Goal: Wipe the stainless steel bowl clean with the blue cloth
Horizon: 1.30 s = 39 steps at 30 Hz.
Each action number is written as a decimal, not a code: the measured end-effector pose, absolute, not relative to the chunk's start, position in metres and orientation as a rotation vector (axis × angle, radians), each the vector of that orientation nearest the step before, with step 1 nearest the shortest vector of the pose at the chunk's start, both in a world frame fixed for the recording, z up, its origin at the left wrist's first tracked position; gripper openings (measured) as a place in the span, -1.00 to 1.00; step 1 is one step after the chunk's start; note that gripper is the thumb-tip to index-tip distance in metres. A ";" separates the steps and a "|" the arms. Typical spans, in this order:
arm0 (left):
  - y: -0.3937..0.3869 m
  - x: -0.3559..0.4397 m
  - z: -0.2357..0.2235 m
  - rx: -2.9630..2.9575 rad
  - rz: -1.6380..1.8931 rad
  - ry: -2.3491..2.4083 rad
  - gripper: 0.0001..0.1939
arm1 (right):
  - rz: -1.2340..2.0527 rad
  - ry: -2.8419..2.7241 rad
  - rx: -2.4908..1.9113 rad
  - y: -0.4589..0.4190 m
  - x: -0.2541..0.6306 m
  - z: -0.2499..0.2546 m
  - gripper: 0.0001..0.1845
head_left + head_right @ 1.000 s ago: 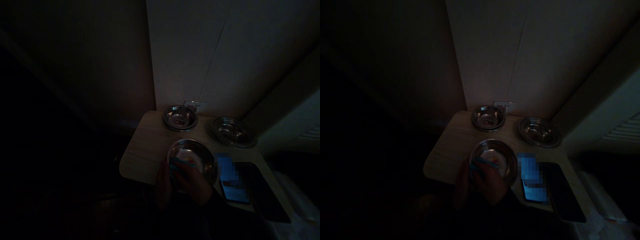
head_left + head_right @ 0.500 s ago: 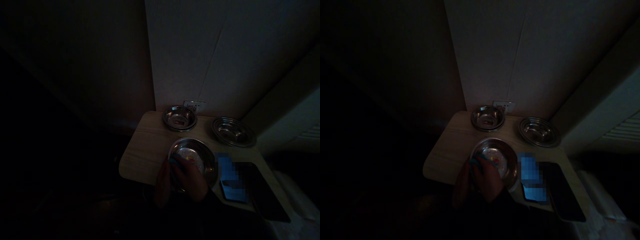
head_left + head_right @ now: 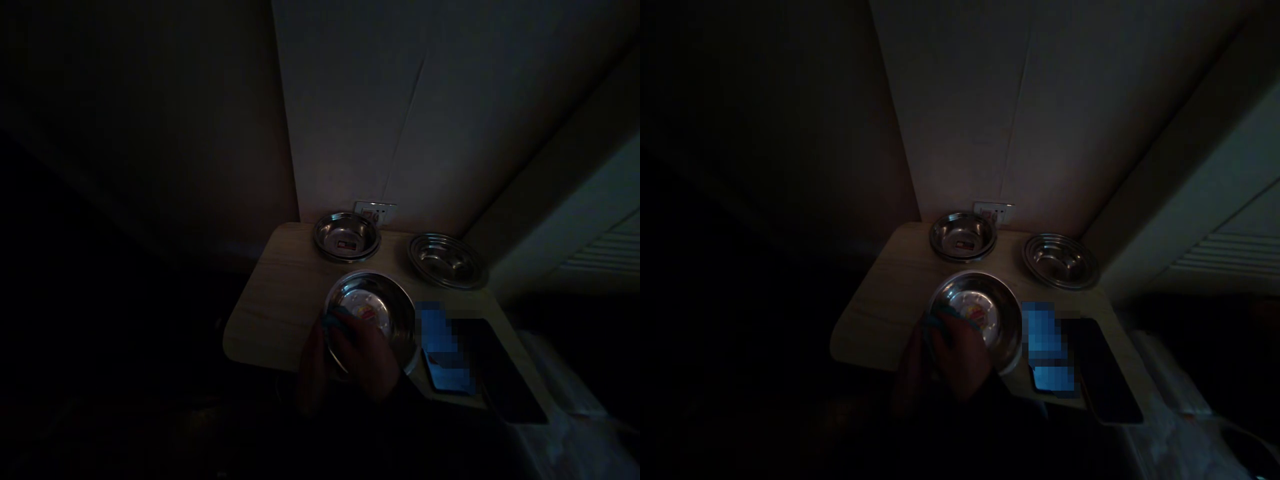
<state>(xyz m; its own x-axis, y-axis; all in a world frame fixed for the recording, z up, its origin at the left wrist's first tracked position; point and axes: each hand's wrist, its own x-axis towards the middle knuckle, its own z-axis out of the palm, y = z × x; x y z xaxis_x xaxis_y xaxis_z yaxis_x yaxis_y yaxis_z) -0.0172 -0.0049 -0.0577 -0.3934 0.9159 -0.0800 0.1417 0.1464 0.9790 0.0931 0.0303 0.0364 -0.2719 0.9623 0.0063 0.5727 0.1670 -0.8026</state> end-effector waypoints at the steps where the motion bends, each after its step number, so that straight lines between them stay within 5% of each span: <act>1: -0.005 -0.018 -0.060 1.004 1.291 1.714 -0.63 | 0.947 -1.910 -1.461 0.031 0.090 0.036 -0.63; 12: 0.002 -0.010 -0.015 0.960 1.316 1.624 -0.52 | 0.769 -2.364 -1.263 0.008 0.112 0.043 -0.61; 21: 0.001 -0.005 -0.007 1.011 1.297 1.662 -0.57 | 0.315 -2.602 -1.203 -0.003 0.147 0.035 -0.71; 39: 0.003 -0.011 -0.005 1.047 1.303 1.679 -0.58 | -0.016 -2.485 -0.976 -0.010 0.155 0.002 -0.72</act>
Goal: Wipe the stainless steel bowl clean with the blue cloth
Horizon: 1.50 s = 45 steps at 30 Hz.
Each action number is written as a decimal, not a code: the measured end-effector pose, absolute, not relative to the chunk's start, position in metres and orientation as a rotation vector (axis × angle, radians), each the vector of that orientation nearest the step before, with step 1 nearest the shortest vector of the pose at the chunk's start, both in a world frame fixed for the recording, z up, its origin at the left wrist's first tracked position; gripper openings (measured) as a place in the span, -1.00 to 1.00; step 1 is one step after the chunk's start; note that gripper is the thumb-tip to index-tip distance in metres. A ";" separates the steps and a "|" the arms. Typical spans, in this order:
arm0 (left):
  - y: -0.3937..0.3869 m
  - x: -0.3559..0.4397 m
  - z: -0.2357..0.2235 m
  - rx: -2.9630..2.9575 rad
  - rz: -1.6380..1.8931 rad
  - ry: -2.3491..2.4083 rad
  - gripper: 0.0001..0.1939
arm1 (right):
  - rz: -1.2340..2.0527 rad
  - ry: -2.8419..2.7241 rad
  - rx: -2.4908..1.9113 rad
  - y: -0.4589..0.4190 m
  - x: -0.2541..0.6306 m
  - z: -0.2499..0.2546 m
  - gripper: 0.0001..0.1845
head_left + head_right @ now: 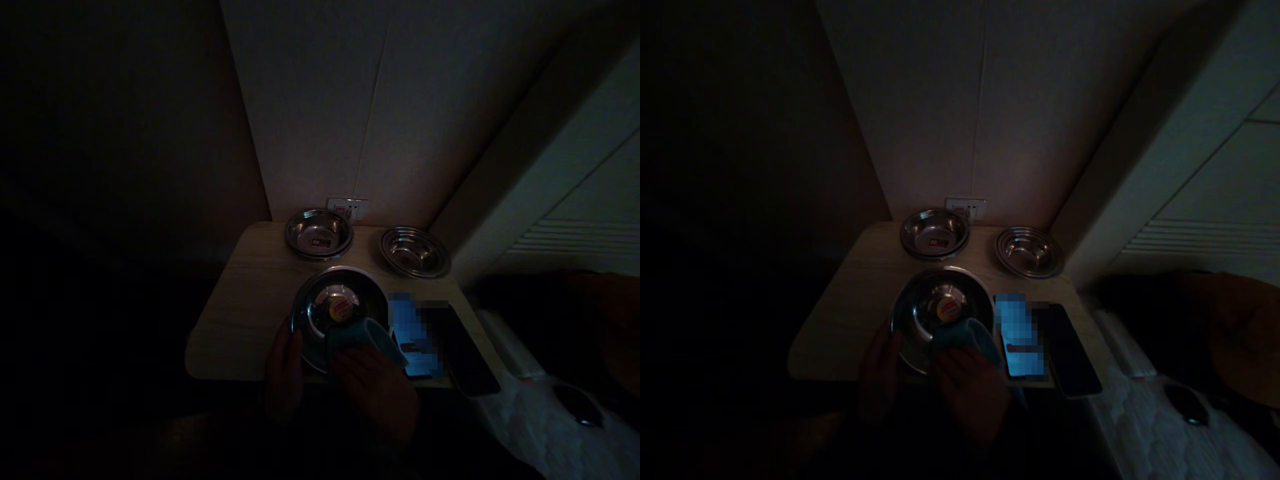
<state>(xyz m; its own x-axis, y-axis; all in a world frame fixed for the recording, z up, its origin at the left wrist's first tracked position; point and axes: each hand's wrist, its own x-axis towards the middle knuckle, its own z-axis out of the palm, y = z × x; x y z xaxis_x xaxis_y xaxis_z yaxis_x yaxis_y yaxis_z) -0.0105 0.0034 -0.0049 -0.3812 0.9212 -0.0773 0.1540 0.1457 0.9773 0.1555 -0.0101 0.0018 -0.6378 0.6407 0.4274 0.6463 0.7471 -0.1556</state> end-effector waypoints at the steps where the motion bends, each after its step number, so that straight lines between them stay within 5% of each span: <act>1: 0.005 -0.010 -0.003 1.069 1.305 1.662 -0.58 | -0.054 -2.496 -0.960 -0.010 0.162 0.002 -0.72; 35: -0.005 -0.005 -0.002 1.007 1.199 1.873 -0.54 | 0.111 -2.444 -1.020 -0.010 0.157 0.000 -0.63; 45: -0.001 -0.008 -0.012 1.021 1.176 1.861 -0.57 | 0.309 -1.841 -1.218 0.017 0.148 0.031 -0.64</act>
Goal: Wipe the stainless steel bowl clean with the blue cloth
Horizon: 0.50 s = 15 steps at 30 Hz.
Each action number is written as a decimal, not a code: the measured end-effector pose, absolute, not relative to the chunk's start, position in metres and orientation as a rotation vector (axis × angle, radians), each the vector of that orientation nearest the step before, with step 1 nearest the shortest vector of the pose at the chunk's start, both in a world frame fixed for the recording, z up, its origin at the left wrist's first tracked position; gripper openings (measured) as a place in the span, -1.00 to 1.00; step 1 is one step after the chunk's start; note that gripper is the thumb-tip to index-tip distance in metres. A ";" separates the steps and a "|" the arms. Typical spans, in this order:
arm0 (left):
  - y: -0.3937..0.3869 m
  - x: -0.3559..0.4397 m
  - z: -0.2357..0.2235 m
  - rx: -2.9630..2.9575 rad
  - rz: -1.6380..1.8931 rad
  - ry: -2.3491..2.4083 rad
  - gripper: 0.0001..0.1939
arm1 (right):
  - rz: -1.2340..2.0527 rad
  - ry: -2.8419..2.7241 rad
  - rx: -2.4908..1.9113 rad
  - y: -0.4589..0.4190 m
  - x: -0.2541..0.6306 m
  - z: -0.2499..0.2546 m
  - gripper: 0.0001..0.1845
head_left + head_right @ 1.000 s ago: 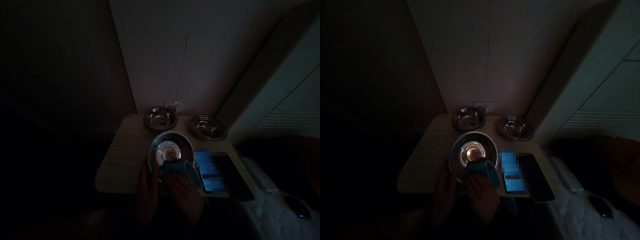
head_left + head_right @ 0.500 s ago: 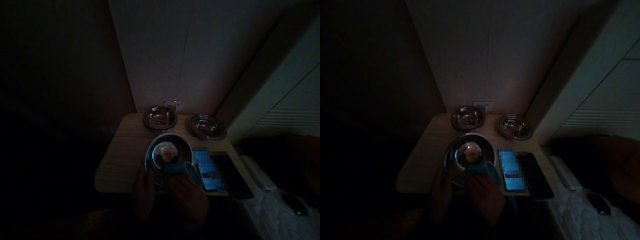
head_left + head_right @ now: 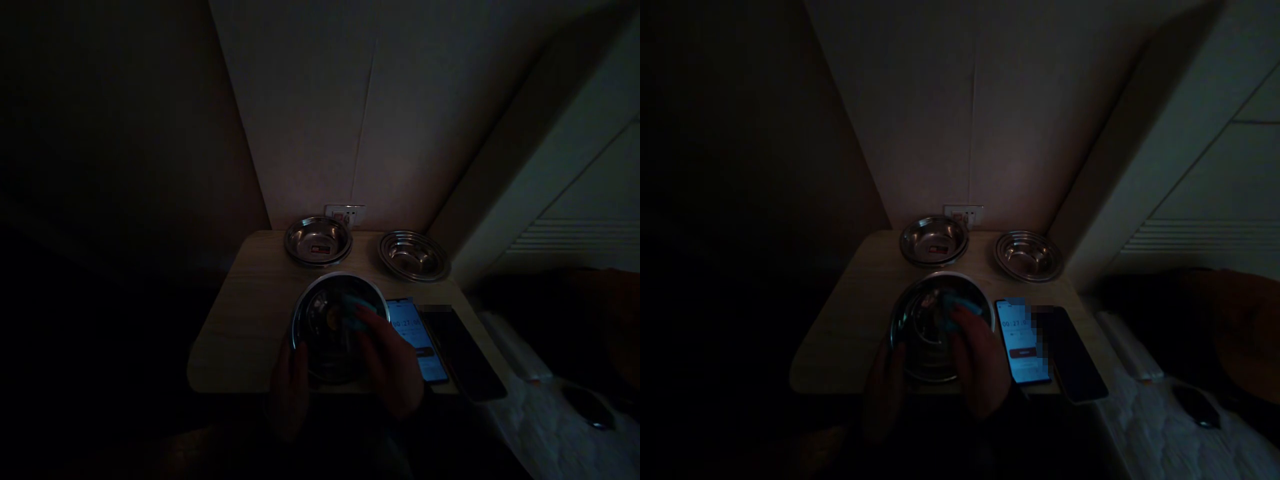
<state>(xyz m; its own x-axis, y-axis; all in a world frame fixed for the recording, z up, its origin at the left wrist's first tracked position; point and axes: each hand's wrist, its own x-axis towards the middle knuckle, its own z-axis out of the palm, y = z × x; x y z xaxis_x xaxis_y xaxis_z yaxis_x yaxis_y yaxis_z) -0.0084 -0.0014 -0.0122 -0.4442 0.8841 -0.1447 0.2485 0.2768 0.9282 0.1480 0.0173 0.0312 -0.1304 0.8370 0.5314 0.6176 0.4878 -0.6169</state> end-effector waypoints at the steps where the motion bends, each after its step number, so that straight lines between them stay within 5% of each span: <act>1: -0.001 -0.008 -0.013 1.037 1.186 1.857 -0.57 | 0.261 -1.819 -1.220 0.023 0.146 0.033 -0.65; 6: 0.003 -0.006 -0.022 1.069 1.247 1.875 -0.60 | 0.098 -2.104 -1.255 0.049 0.123 0.020 -0.70; 15: 0.006 -0.007 -0.024 1.030 1.296 1.975 -0.60 | 0.501 -2.596 -1.009 0.041 0.121 0.023 -0.76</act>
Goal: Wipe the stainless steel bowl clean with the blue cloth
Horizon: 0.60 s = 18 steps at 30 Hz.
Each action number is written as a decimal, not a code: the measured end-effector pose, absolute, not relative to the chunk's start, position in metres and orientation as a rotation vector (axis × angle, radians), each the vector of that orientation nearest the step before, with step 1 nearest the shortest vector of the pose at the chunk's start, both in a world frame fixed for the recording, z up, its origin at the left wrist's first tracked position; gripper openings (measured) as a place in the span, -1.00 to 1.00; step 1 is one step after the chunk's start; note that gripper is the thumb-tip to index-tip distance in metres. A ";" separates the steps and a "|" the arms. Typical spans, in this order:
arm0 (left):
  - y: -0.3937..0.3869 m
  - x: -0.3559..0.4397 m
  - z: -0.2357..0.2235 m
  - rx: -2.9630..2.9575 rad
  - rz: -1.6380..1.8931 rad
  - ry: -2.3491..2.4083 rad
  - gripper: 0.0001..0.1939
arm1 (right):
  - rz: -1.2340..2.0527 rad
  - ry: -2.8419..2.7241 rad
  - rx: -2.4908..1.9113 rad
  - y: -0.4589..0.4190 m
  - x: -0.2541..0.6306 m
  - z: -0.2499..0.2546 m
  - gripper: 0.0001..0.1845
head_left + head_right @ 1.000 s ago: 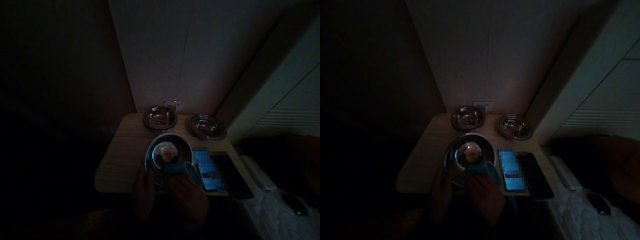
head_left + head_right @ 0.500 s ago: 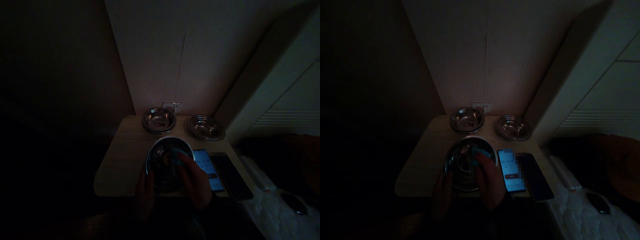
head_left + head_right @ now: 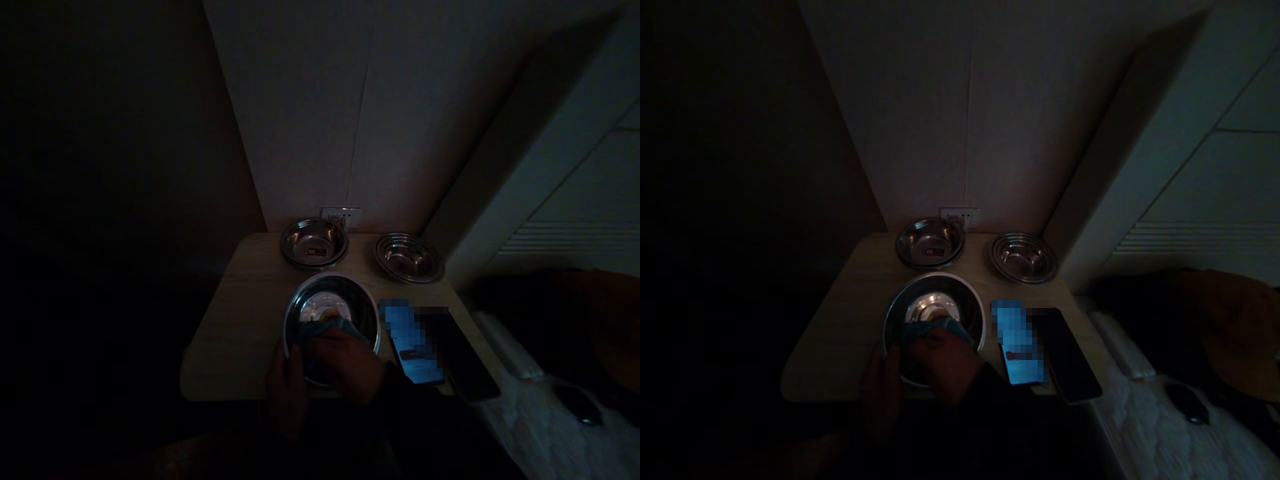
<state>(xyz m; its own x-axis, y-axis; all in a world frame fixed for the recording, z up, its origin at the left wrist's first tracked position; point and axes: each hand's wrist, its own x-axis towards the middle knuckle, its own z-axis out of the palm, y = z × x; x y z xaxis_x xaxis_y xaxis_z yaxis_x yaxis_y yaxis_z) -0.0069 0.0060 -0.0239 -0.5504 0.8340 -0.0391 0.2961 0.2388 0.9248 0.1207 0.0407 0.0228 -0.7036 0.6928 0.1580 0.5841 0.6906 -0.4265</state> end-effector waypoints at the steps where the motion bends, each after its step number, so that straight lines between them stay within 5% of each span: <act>1: 0.006 -0.007 -0.021 1.062 1.293 1.961 -0.61 | 0.472 -2.595 -1.035 0.040 0.121 0.023 -0.76; 11: 0.007 -0.005 -0.007 1.152 1.234 1.859 -0.60 | 0.087 -2.336 -1.435 0.066 0.116 0.017 -0.63; 18: 0.007 -0.006 -0.012 1.041 1.237 1.935 -0.59 | 0.124 -2.498 -1.372 0.065 0.115 0.022 -0.66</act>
